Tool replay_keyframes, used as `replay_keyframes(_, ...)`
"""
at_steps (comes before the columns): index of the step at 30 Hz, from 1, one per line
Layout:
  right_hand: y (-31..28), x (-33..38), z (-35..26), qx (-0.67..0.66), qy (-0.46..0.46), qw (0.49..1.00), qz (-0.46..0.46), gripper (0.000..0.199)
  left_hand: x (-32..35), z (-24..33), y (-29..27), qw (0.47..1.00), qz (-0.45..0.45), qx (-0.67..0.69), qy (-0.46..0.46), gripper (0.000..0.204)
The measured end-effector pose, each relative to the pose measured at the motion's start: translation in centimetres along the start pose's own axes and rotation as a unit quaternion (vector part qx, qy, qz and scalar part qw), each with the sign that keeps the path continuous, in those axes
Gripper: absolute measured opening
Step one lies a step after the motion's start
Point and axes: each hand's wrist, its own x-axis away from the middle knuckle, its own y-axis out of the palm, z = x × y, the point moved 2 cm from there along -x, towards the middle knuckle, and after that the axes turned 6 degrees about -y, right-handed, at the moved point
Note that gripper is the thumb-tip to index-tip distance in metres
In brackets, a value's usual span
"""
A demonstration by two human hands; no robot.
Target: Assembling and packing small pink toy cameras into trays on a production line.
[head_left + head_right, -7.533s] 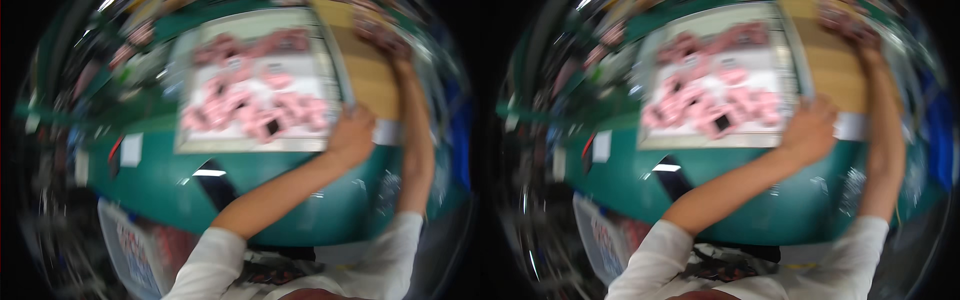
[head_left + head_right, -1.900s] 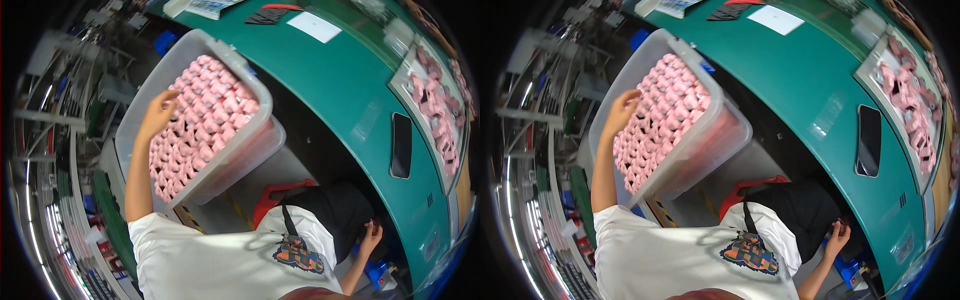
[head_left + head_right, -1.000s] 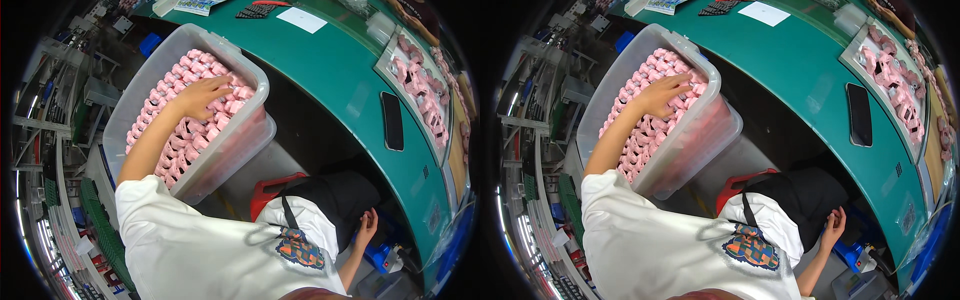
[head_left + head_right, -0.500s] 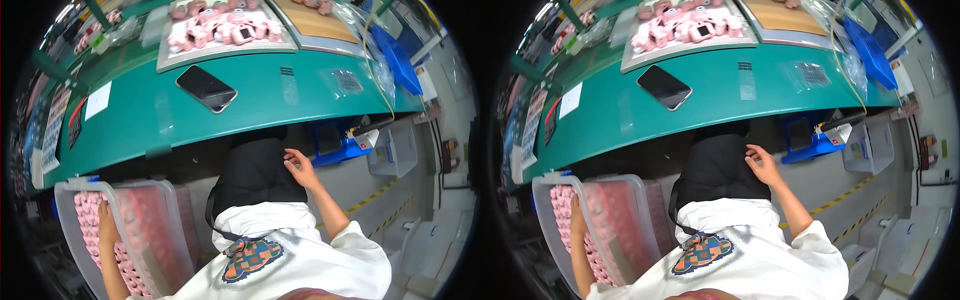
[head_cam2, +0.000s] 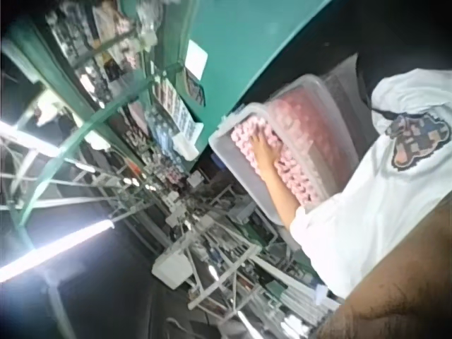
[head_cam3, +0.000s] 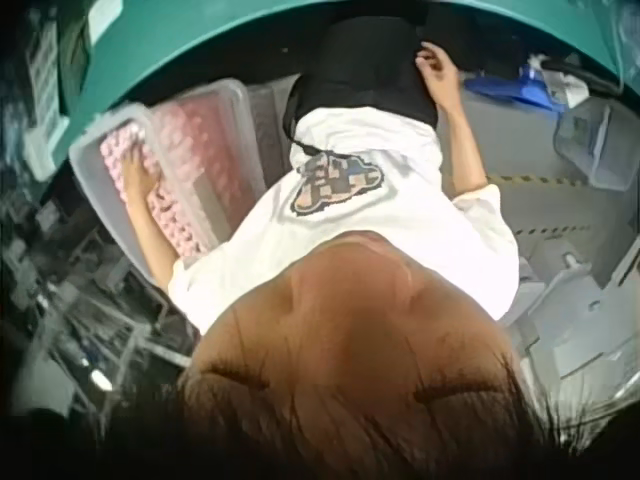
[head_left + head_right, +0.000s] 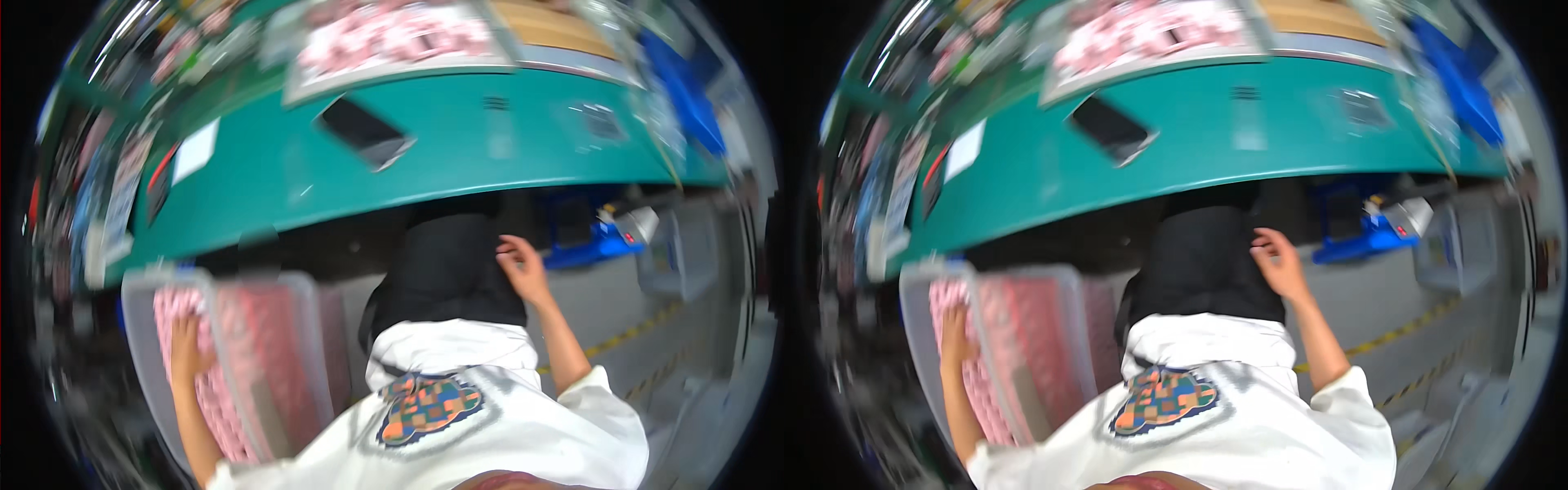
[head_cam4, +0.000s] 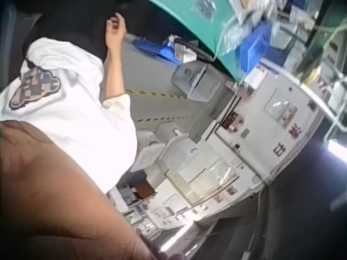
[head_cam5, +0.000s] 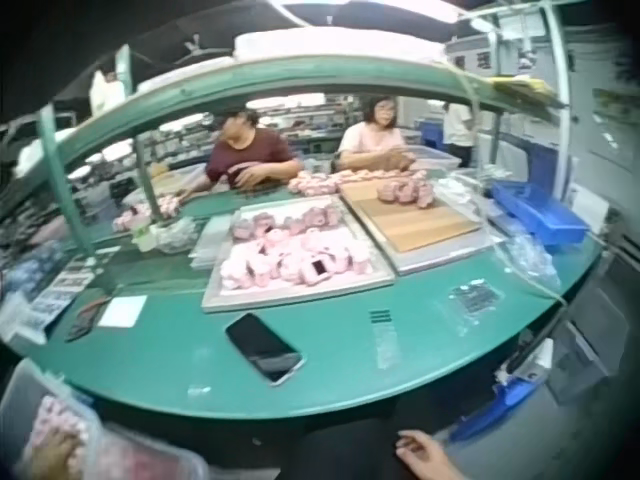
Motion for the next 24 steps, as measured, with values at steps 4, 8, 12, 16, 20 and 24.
replay_keyframes(4, 0.1, 0.0, -0.8, 0.010, 0.004, 1.000, -0.016, 0.040, 1.5, -1.5, -2.2, 0.995, 0.073, 0.042, -0.062, 0.077)
replay_keyframes(8, 0.0, -0.6, 0.2, 0.000, 0.017, 0.999, -0.041, 0.038, 3.2, -0.2, -1.7, 0.992, 0.094, 0.068, -0.058, 0.060)
replay_keyframes(12, 0.1, -1.9, 1.4, 0.005, -0.005, 0.997, -0.075, 0.038, 5.2, -1.3, 0.2, 0.968, 0.194, 0.093, -0.125, 0.046)
replay_keyframes(16, 1.1, -2.0, 0.0, 0.031, -0.018, 0.997, -0.072, 0.039, 5.6, -0.2, 0.6, 0.953, 0.250, 0.087, -0.148, 0.041)
replay_keyframes(20, 1.7, -2.1, -0.3, 0.052, -0.025, 0.996, -0.065, 0.039, 6.0, -0.3, 0.7, 0.938, 0.306, 0.074, -0.143, 0.040)
replay_keyframes(24, 1.2, -2.1, 0.2, 0.060, -0.031, 0.996, -0.063, 0.038, 5.9, -1.2, 1.3, 0.906, 0.391, 0.064, -0.149, 0.037)
